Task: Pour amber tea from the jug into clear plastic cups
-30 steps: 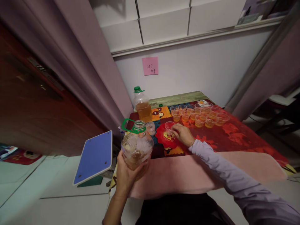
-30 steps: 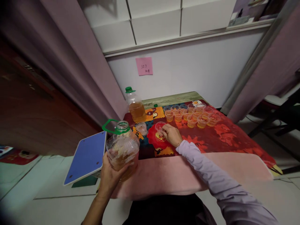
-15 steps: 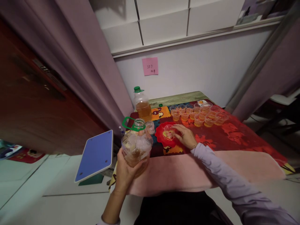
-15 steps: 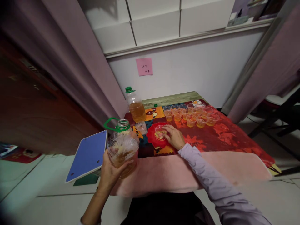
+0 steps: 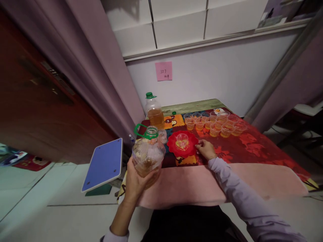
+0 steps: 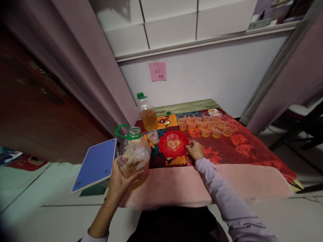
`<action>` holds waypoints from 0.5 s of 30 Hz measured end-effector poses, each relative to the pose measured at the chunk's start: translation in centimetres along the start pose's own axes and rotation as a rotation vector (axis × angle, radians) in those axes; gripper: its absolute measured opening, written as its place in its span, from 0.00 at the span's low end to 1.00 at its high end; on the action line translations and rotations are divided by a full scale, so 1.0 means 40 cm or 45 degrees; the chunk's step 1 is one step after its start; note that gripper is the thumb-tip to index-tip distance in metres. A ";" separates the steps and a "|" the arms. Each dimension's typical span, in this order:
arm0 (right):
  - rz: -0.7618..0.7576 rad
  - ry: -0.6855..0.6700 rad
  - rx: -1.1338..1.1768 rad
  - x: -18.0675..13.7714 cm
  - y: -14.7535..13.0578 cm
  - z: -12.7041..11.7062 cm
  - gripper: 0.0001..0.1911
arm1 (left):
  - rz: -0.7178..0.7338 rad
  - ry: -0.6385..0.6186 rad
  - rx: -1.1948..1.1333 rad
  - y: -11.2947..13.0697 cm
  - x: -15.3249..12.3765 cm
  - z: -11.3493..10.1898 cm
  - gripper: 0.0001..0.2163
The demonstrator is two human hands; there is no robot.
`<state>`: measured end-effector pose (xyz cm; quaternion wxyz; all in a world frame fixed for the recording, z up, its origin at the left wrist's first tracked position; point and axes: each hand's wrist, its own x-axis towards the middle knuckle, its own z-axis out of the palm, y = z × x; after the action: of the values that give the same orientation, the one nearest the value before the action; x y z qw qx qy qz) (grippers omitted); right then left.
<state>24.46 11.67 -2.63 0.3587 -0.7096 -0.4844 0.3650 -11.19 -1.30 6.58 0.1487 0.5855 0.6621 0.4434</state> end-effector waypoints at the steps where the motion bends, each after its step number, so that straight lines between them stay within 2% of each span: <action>1: 0.005 -0.004 0.021 -0.004 0.001 0.004 0.04 | -0.001 -0.002 -0.001 0.000 -0.001 0.000 0.47; 6: 0.001 0.015 0.046 -0.026 0.012 0.001 0.08 | -0.002 -0.021 0.021 0.000 0.000 -0.005 0.48; 8: -0.090 0.201 0.003 -0.043 0.006 -0.006 0.16 | 0.009 -0.018 0.049 0.002 0.005 -0.010 0.47; 11: -0.329 0.604 0.049 -0.091 -0.027 0.002 0.30 | 0.016 -0.029 0.087 0.011 0.015 -0.017 0.47; 12: -0.403 0.647 0.115 -0.115 -0.044 0.015 0.31 | 0.015 -0.034 0.100 0.017 0.019 -0.017 0.48; 13: -0.462 0.599 0.201 -0.143 -0.061 0.034 0.30 | 0.016 -0.037 0.117 0.024 0.023 -0.017 0.48; 15: -0.562 0.333 0.363 -0.202 -0.097 0.089 0.25 | 0.016 -0.041 0.154 0.043 0.031 -0.016 0.48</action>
<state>17.58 5.63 0.41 0.5847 -0.5707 -0.5205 0.2481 -10.89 -0.56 8.65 0.1207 0.6047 0.6816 0.3940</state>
